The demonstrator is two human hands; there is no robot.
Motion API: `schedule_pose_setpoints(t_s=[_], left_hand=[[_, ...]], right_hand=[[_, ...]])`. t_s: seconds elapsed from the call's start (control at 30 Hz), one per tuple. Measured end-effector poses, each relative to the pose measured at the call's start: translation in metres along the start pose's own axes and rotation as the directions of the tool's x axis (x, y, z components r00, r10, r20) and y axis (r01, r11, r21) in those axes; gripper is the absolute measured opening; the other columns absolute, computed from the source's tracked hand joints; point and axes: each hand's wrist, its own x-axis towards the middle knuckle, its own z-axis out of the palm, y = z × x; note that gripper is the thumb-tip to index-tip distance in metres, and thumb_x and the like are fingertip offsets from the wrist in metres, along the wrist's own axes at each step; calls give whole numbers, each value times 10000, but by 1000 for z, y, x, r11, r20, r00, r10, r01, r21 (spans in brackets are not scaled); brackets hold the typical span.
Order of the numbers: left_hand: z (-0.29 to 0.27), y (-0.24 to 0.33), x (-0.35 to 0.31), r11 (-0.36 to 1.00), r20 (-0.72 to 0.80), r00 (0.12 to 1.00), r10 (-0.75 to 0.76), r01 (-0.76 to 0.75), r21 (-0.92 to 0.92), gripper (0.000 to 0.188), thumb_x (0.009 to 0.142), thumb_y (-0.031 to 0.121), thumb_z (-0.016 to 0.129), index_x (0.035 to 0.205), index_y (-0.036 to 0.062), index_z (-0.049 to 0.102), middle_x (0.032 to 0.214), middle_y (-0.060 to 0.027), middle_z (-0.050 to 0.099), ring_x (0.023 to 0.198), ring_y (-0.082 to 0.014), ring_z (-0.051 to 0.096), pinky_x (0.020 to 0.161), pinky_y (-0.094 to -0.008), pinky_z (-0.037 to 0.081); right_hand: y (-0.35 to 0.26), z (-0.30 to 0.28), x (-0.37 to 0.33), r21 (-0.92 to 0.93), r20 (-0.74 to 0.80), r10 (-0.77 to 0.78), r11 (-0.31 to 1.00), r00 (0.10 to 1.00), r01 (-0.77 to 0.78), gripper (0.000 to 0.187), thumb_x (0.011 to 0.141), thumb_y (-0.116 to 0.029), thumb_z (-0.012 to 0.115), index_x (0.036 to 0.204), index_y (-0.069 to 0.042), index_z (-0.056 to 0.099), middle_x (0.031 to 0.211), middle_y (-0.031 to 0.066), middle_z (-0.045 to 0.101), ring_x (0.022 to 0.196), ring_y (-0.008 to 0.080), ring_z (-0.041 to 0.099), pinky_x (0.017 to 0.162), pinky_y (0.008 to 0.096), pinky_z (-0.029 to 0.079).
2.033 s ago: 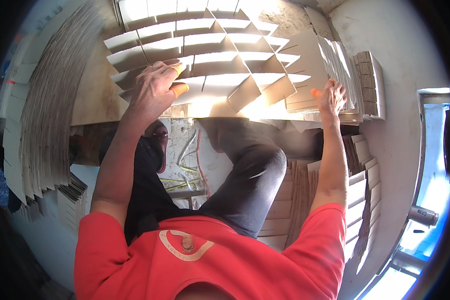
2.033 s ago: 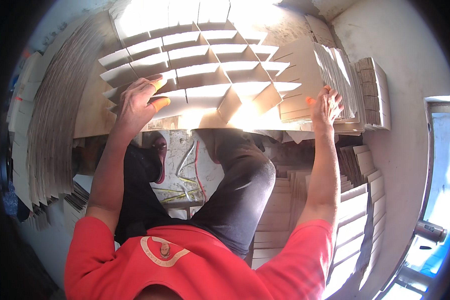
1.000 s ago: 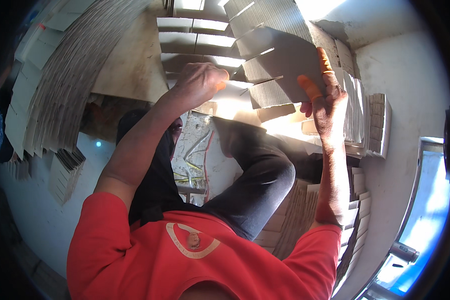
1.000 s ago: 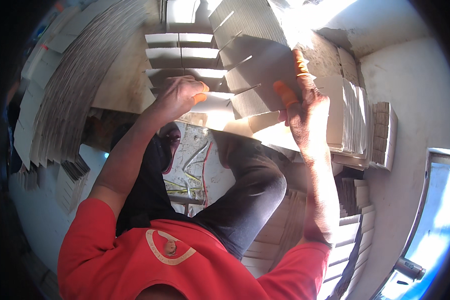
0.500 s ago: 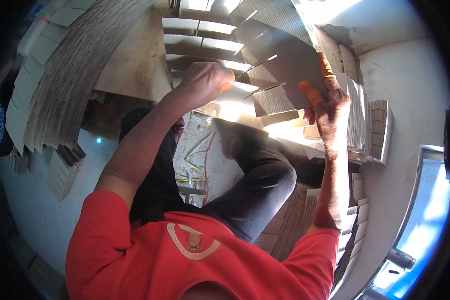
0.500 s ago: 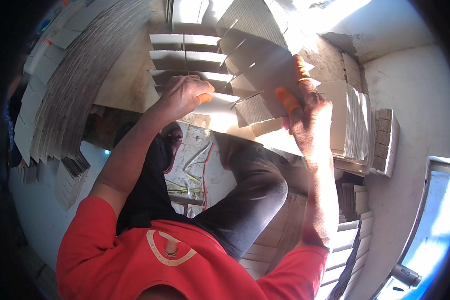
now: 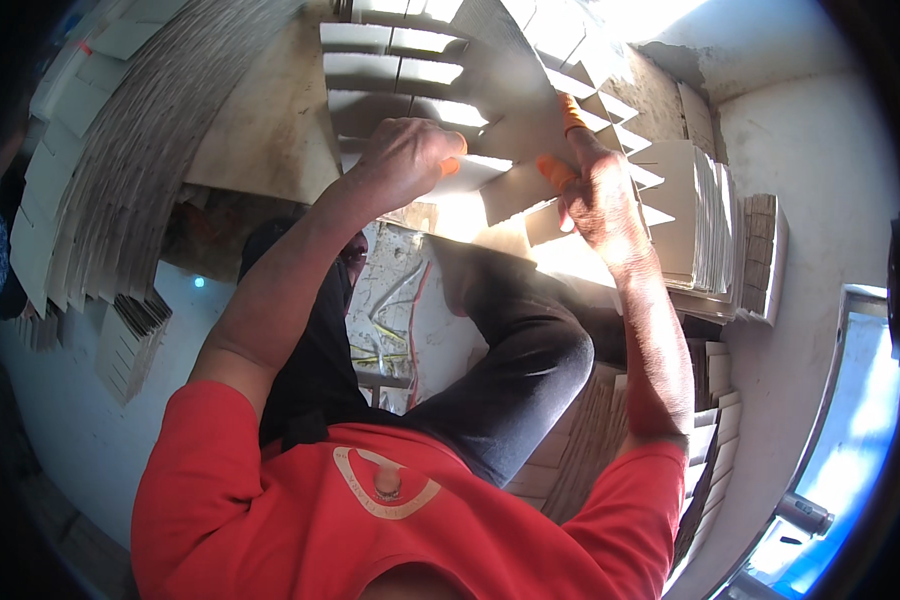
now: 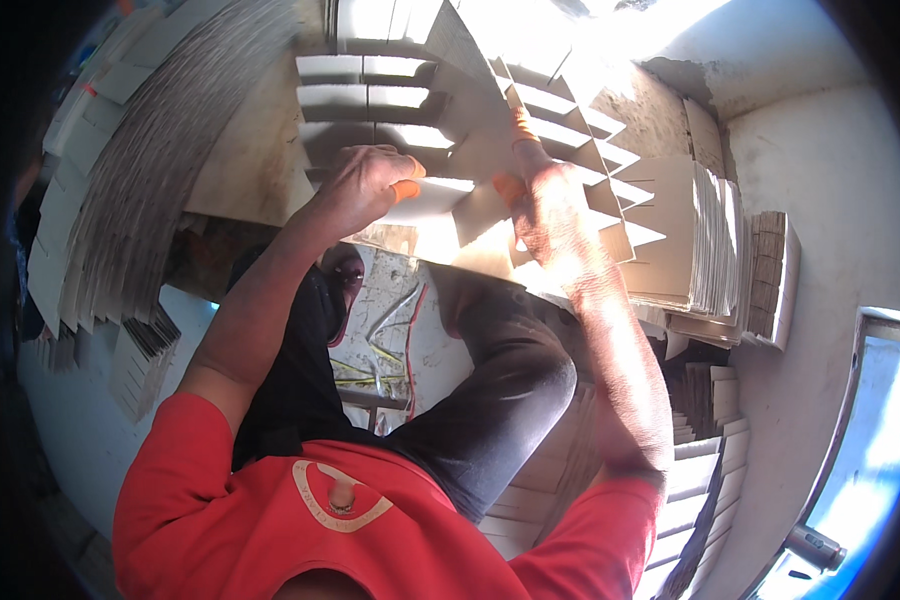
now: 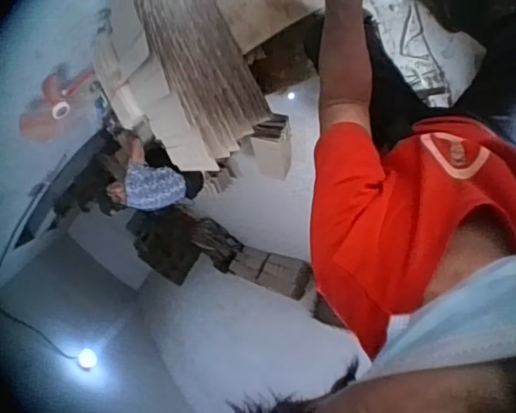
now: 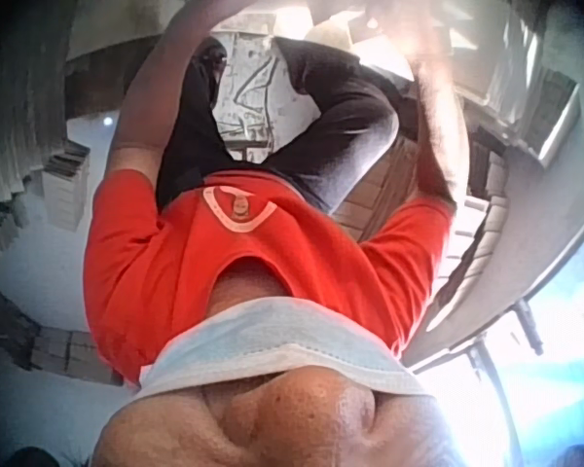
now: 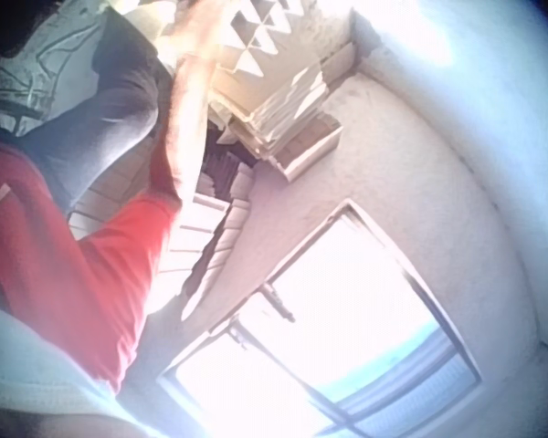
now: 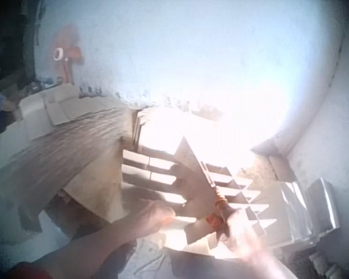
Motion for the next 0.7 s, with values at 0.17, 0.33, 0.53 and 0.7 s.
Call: schedule_pose_setpoints(t_s=[0.17, 0.33, 0.53, 0.7], left_hand=[[2, -5, -1, 998, -13, 998, 65, -65, -9, 141, 720, 70, 698, 846, 23, 655, 759, -137, 634, 726, -305, 625, 635, -396, 490], [0, 5, 3, 999, 25, 999, 46, -46, -2, 145, 724, 72, 695, 850, 16, 651, 776, -153, 635, 732, -312, 627, 639, -397, 494], [-6, 7, -3, 993, -68, 992, 105, -109, -48, 239, 715, 90, 731, 927, 6, 661, 817, -135, 650, 757, -291, 633, 677, -372, 506], [-17, 10, -3, 999, -84, 996, 40, -42, -24, 339, 683, 108, 781, 980, -8, 666, 870, -136, 659, 800, -259, 645, 711, -341, 517]], right_hand=[[-22, -1, 0, 7, 54, -31, 999, 998, 31, 681, 826, 112, 498, 1455, -56, 297, 855, 108, 659, 454, 79, 468, 458, 240, 440], [40, 65, -4, -222, -24, -87, 972, 996, 79, 584, 876, -20, 584, 1414, -56, 361, 773, 142, 593, 479, 135, 505, 440, 275, 427], [73, 10, -32, -575, -417, -337, 817, 844, 42, 343, 833, -90, 617, 1173, -131, 607, 916, 38, 665, 668, 210, 647, 583, 328, 529], [181, -75, -72, -710, -662, -62, 371, 747, -598, 502, 846, -241, 647, 1290, -82, 474, 1080, 127, 564, 1046, 306, 522, 823, 456, 468]])
